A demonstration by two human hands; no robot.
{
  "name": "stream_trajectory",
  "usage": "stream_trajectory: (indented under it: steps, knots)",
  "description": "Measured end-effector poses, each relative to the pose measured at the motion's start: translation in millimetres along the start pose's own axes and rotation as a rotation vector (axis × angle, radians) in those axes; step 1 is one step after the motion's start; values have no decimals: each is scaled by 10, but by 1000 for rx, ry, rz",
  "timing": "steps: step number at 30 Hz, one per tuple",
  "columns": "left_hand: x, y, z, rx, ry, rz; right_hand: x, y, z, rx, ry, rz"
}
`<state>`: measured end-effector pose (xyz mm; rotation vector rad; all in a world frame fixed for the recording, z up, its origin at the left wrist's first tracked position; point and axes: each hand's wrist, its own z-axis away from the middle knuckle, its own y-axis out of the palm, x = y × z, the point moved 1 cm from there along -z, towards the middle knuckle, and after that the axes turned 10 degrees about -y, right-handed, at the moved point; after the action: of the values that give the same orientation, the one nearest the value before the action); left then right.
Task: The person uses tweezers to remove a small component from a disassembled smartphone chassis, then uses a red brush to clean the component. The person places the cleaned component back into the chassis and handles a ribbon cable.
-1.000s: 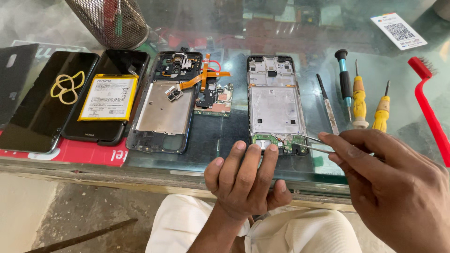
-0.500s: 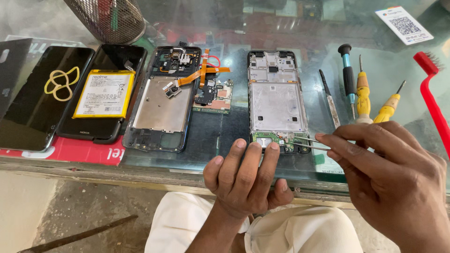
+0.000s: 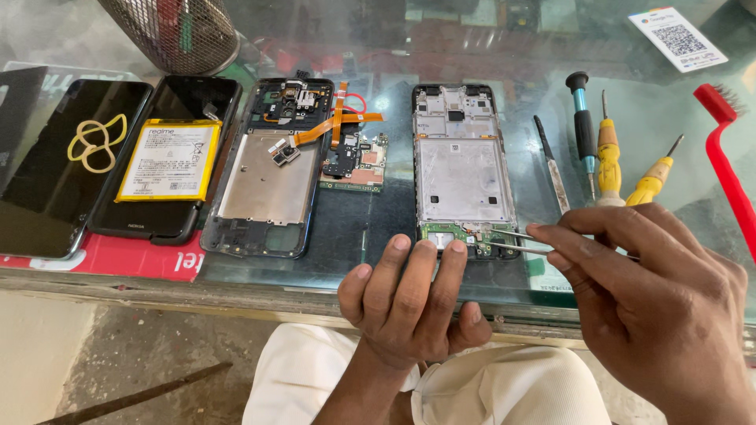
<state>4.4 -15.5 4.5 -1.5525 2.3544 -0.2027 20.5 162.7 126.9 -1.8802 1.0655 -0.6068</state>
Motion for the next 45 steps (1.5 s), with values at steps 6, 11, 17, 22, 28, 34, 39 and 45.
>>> stream_trajectory:
  steps: [6, 11, 17, 22, 28, 34, 39, 45]
  knots:
    - [-4, 9, 8, -1, -8, 0, 38, -6, -31, -23, 1, -21]
    - [2, 6, 17, 3, -7, 1, 48, -28, -35, -19, -24, -5]
    - [0, 14, 20, -3, -6, -2, 38, -11, -20, -65, -55, 4]
    - [-3, 18, 23, -1, -8, 6, 24, 5, -3, -81, -70, 0]
    - [5, 1, 13, 5, -2, 0, 6, 2, 10, -75, -91, 13]
    - [2, -1, 8, 7, -4, 4, 3, 29, 29, -103, -73, 16]
    - [3, -2, 17, 10, -2, 4, 6, 22, 69, -150, -10, -34]
    - [0, 7, 9, 3, -5, 10, 16, 27, 75, -180, 21, -45]
